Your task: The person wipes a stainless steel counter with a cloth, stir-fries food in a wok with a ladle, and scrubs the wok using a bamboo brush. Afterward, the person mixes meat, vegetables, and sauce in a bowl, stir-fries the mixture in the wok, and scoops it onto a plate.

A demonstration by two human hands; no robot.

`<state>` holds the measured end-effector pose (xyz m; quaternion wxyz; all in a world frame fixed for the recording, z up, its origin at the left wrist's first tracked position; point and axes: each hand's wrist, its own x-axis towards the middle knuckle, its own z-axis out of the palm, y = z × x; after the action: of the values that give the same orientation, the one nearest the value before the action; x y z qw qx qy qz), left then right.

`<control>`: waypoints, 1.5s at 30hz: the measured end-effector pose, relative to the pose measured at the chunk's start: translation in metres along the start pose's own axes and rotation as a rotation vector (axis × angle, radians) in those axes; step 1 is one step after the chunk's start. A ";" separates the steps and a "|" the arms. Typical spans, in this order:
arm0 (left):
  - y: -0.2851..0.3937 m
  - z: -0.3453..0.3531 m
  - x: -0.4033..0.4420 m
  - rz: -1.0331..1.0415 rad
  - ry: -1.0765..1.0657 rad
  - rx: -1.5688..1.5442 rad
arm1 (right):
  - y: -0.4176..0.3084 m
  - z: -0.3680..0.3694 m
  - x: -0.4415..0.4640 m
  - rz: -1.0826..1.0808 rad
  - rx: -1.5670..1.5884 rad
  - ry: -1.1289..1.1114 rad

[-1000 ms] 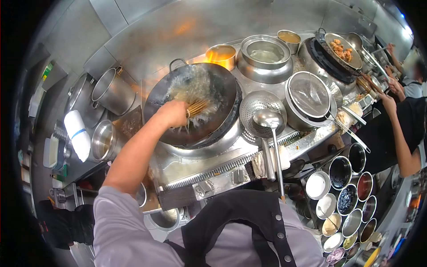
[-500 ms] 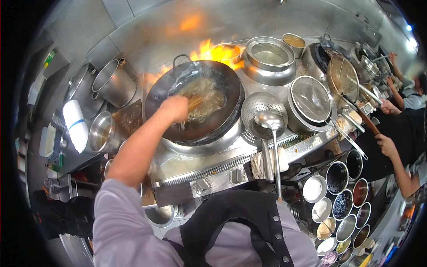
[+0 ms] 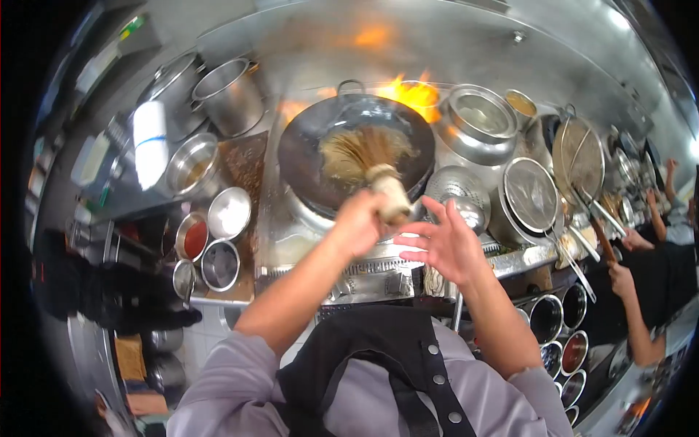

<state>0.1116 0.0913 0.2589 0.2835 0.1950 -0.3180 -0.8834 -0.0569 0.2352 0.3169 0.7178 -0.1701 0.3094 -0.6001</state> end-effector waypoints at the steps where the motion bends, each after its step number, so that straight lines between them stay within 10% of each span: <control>1: -0.015 0.005 -0.017 0.003 -0.005 0.170 | 0.010 0.000 0.019 0.025 0.065 -0.012; 7: -0.010 -0.040 -0.152 0.139 0.036 1.069 | 0.019 -0.002 0.083 -0.041 -0.425 0.093; 12: -0.001 -0.161 -0.267 0.200 0.575 1.124 | -0.042 0.075 0.119 -0.253 -2.574 -0.248; 15: 0.038 -0.206 -0.297 0.239 1.089 0.945 | -0.015 0.104 0.165 -0.103 -2.798 -0.432; 18: 0.054 -0.281 -0.299 0.297 1.388 1.493 | -0.021 0.066 0.288 -0.176 -2.648 -0.243; 22: 0.062 -0.331 -0.287 0.255 1.437 1.521 | -0.016 0.084 0.320 -0.147 -2.457 -0.100; 26: 0.076 -0.345 -0.275 0.057 1.375 1.393 | 0.008 0.115 0.261 0.064 -2.916 -0.424; 35: 0.087 -0.369 -0.254 -0.131 1.351 1.397 | 0.024 0.078 0.304 -0.100 -2.502 0.059; 41: 0.101 -0.340 -0.276 0.454 0.996 0.548 | 0.005 0.103 0.272 0.160 -2.822 -0.231; 45: 0.093 -0.291 -0.298 0.611 0.674 -0.139 | 0.005 0.082 0.334 0.046 -2.725 0.140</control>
<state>0.5272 0.0871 0.1609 0.6309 0.3493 -0.1908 -0.6660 0.0301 -0.0974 0.2952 -0.0250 -0.7012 0.6887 0.1828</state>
